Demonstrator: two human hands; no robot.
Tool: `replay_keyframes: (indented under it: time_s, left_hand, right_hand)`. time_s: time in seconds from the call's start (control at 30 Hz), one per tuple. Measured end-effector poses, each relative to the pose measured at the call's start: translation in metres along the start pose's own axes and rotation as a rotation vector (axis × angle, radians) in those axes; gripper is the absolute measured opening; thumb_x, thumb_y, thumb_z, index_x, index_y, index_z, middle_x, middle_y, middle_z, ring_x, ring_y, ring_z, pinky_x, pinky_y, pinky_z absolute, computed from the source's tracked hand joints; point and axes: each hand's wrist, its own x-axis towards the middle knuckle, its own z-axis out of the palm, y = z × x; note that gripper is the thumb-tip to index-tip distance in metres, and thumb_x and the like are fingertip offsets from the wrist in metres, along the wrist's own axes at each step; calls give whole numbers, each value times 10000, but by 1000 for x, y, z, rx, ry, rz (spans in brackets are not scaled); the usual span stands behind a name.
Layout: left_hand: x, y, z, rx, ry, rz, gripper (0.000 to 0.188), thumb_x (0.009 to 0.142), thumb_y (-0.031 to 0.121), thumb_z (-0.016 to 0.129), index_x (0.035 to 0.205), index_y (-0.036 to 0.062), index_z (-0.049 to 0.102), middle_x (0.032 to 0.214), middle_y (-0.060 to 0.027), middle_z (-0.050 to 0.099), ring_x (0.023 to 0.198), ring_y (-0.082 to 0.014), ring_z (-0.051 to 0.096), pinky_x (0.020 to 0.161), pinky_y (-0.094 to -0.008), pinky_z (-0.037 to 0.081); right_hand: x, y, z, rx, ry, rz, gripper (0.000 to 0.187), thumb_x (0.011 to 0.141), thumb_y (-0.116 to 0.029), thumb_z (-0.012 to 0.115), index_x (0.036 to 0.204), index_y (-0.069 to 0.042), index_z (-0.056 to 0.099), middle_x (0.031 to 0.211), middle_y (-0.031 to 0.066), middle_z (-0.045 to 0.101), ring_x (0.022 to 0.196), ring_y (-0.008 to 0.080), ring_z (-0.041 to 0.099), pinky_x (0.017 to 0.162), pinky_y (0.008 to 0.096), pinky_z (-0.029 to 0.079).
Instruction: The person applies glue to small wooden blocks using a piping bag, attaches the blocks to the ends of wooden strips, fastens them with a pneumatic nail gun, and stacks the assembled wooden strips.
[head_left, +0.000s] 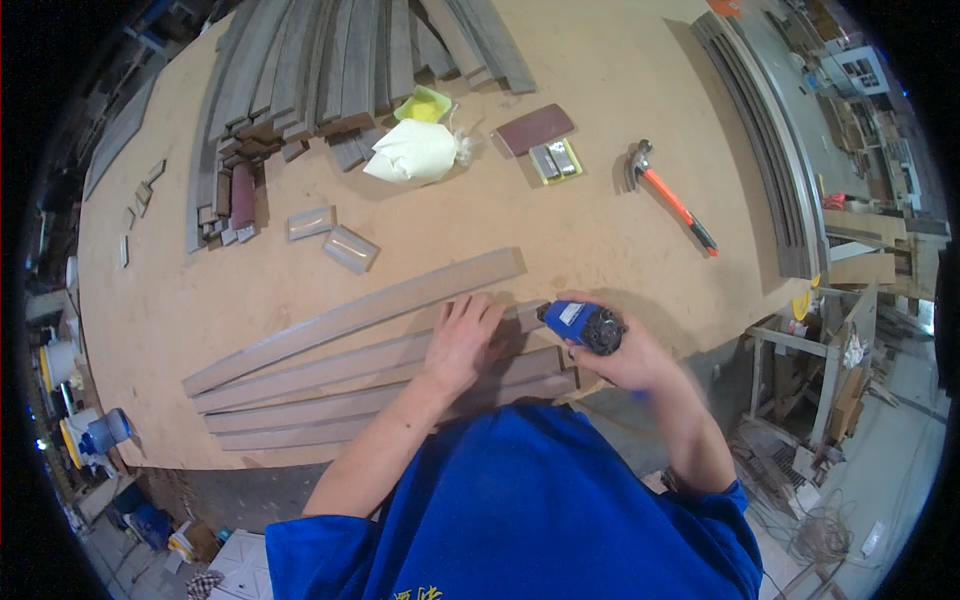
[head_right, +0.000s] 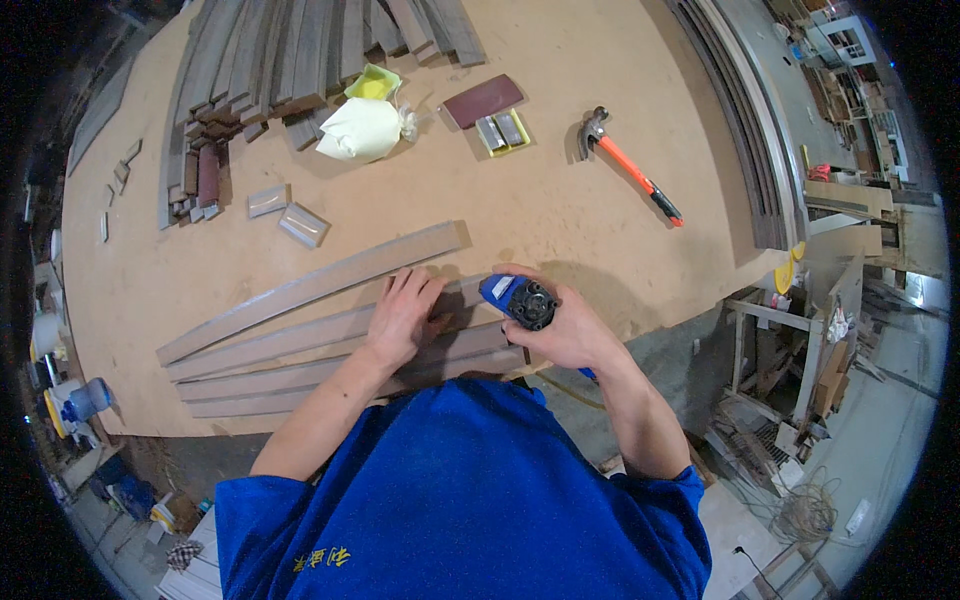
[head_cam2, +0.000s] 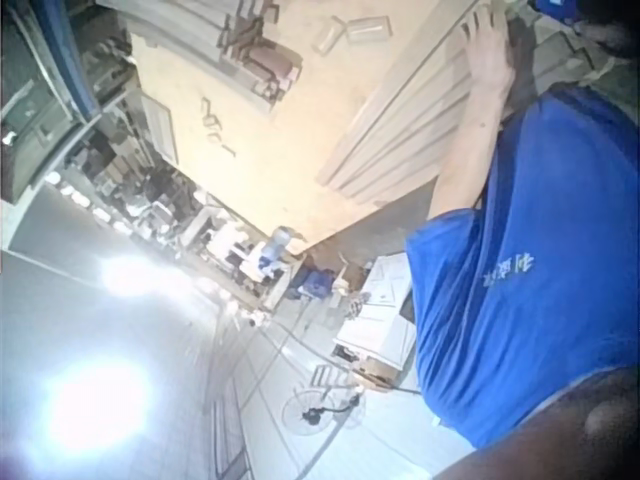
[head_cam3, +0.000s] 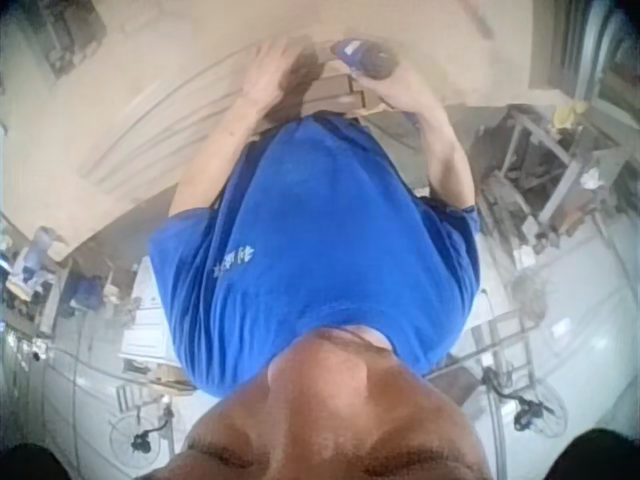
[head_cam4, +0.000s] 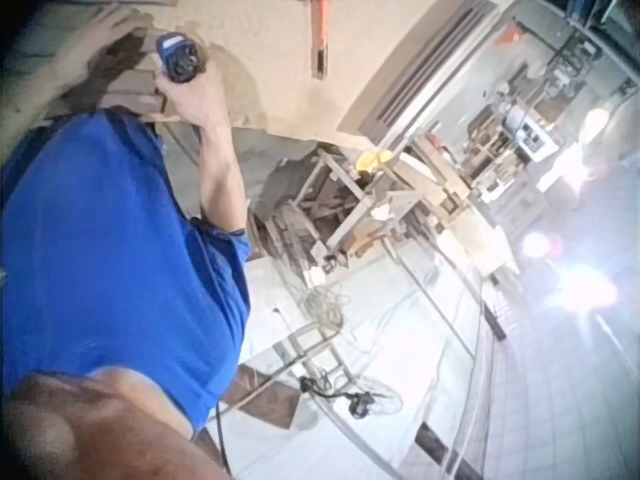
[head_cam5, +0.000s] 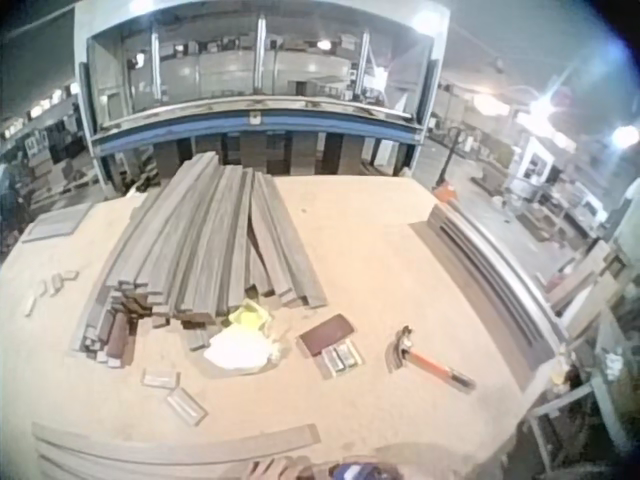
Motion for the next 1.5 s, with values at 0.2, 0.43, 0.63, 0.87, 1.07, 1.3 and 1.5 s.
replay_keyframes:
  time_s: [0.2,0.43,0.63,0.87,1.07,1.3,1.5]
  left_hand:
    - [-1,-3,4,-2,34,8,510,794,197,792,1254,77,608,1202,-111,580,1214,-317,532,1011,-485,450]
    - [0,-3,2,-4,6,6,454,795,210,791,1191,77,613,1216,-111,578,1228,-314,529,1027,-481,441]
    - [-2,-4,7,63,23,18,568,780,223,809,1285,64,605,1216,-125,572,1219,-328,533,1026,-475,447]
    - [0,-3,7,50,28,20,504,792,215,789,1241,62,618,1210,-121,581,1214,-323,530,1035,-487,445]
    - [0,-6,11,69,59,45,518,788,234,800,1244,68,619,1233,-113,583,1233,-314,530,1029,-489,449]
    - [-4,-13,15,73,39,14,567,770,246,819,1274,92,610,1238,-104,581,1224,-313,536,1032,-473,443]
    - [-15,-23,8,-11,123,-12,560,762,280,825,1250,103,615,1191,-102,592,1187,-323,545,1018,-471,443]
  right_hand:
    - [1,0,5,-65,46,-34,660,806,-150,759,1441,-139,577,1229,100,702,1111,183,661,999,339,509]
    - [-4,-18,6,-109,38,135,670,804,-157,767,1446,-148,574,1221,92,703,1105,191,665,972,346,526]
    - [-20,1,9,-1,19,106,674,815,-140,769,1456,-150,561,1286,72,674,1159,191,640,1027,345,501]
    - [-19,13,14,0,9,26,660,826,-148,765,1451,-157,556,1296,89,675,1177,200,643,1047,348,490]
    - [-20,9,20,-71,43,-37,671,853,63,690,1478,-127,537,1146,35,674,1022,122,646,914,291,542]
    - [-33,-3,17,25,60,15,694,823,-118,764,1477,-138,532,1313,104,665,1207,203,626,1076,351,470]
    - [-20,-18,24,-22,4,-31,664,832,-138,765,1460,-131,550,1328,114,660,1231,200,618,1081,356,468]
